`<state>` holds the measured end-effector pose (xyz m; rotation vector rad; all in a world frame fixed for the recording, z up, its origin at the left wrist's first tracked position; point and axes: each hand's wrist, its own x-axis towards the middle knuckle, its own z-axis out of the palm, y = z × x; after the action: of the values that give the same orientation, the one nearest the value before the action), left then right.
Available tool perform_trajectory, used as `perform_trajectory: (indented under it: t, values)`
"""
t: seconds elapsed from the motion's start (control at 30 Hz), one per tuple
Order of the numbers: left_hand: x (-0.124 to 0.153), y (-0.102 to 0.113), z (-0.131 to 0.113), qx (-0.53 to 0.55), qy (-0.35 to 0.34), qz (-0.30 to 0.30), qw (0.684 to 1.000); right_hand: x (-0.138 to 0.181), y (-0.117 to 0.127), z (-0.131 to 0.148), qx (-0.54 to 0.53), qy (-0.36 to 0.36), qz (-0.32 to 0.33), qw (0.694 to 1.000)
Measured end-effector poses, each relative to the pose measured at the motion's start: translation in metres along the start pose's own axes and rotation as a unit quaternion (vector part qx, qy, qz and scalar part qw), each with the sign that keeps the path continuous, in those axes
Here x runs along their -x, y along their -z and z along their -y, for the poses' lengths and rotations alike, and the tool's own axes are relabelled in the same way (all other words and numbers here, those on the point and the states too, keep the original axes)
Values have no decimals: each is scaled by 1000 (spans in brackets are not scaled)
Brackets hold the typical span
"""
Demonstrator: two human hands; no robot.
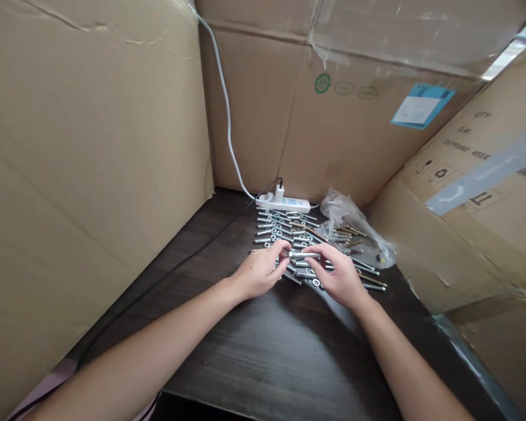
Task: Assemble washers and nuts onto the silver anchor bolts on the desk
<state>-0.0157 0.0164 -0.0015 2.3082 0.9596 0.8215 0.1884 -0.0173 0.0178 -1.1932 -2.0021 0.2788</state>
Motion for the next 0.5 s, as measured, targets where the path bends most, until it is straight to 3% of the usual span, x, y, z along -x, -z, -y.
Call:
perform_trajectory:
  t: [0.17,0.37,0.5]
  values:
    - [1,-1,1,-5,-11,13,1000,12,-16,-4,-18,-22,-12,1000]
    - [2,-3,0,-4,-63,10,998,17,-25,-1,6,-71,71,995]
    - [-2,-8,-2,-9,-93,5,996,19,-26,-1,24,-96,69,993]
